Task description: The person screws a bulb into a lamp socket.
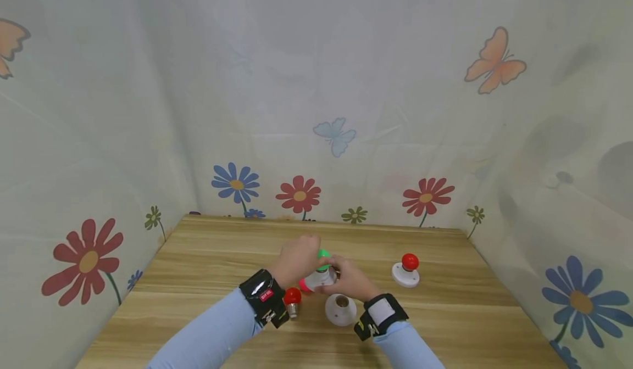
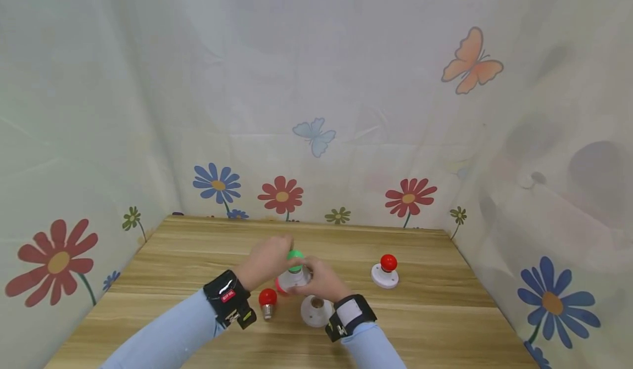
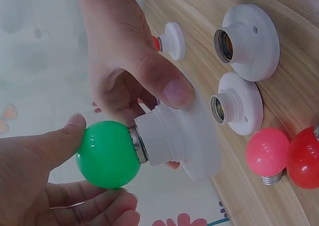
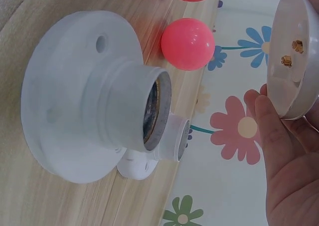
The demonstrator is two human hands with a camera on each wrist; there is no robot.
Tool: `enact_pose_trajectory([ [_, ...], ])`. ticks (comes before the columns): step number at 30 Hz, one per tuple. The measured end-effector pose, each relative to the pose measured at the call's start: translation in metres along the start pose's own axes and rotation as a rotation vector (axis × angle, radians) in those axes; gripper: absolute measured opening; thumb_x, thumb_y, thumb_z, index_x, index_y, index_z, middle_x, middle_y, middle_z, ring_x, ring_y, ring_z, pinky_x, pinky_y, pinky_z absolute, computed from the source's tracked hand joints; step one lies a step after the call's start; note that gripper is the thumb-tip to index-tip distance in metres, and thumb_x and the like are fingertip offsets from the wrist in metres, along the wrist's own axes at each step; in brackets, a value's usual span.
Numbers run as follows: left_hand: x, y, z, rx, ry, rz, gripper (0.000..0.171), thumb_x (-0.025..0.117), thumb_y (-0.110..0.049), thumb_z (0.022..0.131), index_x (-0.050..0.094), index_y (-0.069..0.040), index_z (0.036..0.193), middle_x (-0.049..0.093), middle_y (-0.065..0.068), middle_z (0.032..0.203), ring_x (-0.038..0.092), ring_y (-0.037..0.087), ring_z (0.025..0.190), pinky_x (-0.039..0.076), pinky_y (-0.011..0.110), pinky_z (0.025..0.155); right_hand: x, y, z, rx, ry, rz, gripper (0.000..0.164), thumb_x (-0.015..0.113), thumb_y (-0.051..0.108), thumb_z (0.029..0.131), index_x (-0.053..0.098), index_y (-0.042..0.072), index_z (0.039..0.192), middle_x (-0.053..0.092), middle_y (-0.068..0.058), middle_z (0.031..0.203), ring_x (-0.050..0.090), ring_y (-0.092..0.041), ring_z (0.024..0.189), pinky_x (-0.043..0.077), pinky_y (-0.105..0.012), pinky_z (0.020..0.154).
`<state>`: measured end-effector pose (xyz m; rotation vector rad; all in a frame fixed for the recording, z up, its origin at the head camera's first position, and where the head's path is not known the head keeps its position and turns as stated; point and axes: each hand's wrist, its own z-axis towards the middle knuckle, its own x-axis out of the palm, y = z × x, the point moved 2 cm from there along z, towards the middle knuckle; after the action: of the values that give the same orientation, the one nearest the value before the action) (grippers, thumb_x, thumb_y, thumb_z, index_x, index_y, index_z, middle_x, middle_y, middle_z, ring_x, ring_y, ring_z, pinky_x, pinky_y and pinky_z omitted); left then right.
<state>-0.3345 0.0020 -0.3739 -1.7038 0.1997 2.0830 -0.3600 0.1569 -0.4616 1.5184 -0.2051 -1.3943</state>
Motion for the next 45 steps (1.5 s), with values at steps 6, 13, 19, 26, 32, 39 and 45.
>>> enact_pose_trajectory([
  [6, -0.002, -0.002, -0.001, 0.011, 0.005, -0.026, 0.041, 0.073, -0.044, 0.083, 0.060, -0.006, 0.094, 0.052, 0.000, 0.070, 0.049, 0.011, 0.055, 0.041, 0.018, 0.045, 0.000, 0.000, 0.000, 0.005, -0.001, -0.006, 0.056, 0.080, 0.033, 0.078, 0.057, 0.017, 0.126, 0.063, 0.001, 0.117, 0.061, -0.015, 0.102, 0.054, -0.036, 0.089],
  [13, -0.001, -0.003, 0.003, 0.068, 0.049, -0.101, 0.024, 0.077, -0.023, 0.083, 0.064, -0.008, 0.097, 0.062, 0.000, 0.081, 0.054, 0.011, 0.070, 0.049, 0.020, 0.063, 0.000, -0.004, 0.000, -0.022, -0.009, -0.024, 0.057, 0.080, 0.034, 0.077, 0.056, 0.020, 0.127, 0.063, 0.005, 0.117, 0.061, -0.013, 0.101, 0.052, -0.033, 0.090],
  [19, -0.004, -0.005, 0.005, 0.083, 0.092, -0.128, 0.021, 0.075, -0.014, 0.084, 0.066, -0.009, 0.101, 0.066, 0.002, 0.091, 0.056, 0.013, 0.079, 0.051, 0.021, 0.074, 0.000, -0.007, 0.001, -0.013, -0.021, -0.050, 0.057, 0.081, 0.036, 0.077, 0.056, 0.021, 0.126, 0.063, 0.007, 0.117, 0.061, -0.010, 0.101, 0.051, -0.031, 0.091],
  [26, -0.005, -0.003, 0.002, -0.012, 0.099, -0.184, 0.039, 0.075, -0.035, 0.084, 0.063, -0.007, 0.108, 0.064, 0.003, 0.089, 0.057, 0.012, 0.072, 0.052, 0.022, 0.064, -0.003, -0.002, -0.001, 0.021, 0.000, 0.022, 0.057, 0.080, 0.032, 0.077, 0.055, 0.019, 0.127, 0.063, 0.003, 0.116, 0.061, -0.015, 0.099, 0.054, -0.032, 0.086],
  [32, 0.002, -0.002, 0.000, 0.006, 0.011, -0.088, 0.049, 0.076, -0.048, 0.078, 0.061, -0.007, 0.101, 0.058, 0.001, 0.079, 0.052, 0.011, 0.062, 0.048, 0.019, 0.053, -0.003, 0.000, 0.001, -0.018, 0.002, 0.036, 0.052, 0.080, 0.032, 0.078, 0.058, 0.020, 0.123, 0.065, 0.005, 0.114, 0.063, -0.013, 0.098, 0.055, -0.031, 0.086],
  [39, 0.004, -0.004, -0.001, 0.056, -0.020, -0.080, 0.044, 0.077, -0.038, 0.079, 0.060, -0.005, 0.103, 0.060, 0.005, 0.084, 0.054, 0.011, 0.067, 0.050, 0.020, 0.059, -0.002, 0.000, 0.001, -0.043, 0.003, 0.045, 0.051, 0.080, 0.030, 0.078, 0.058, 0.020, 0.123, 0.064, 0.006, 0.114, 0.063, -0.013, 0.098, 0.054, -0.028, 0.085],
  [45, 0.002, -0.006, -0.003, 0.084, -0.009, -0.109, 0.042, 0.079, -0.030, 0.079, 0.060, -0.003, 0.105, 0.059, 0.007, 0.089, 0.055, 0.012, 0.073, 0.052, 0.020, 0.065, -0.002, 0.002, 0.001, -0.024, 0.000, 0.032, 0.051, 0.081, 0.028, 0.076, 0.059, 0.018, 0.122, 0.065, 0.003, 0.113, 0.062, -0.014, 0.098, 0.054, -0.029, 0.085],
])
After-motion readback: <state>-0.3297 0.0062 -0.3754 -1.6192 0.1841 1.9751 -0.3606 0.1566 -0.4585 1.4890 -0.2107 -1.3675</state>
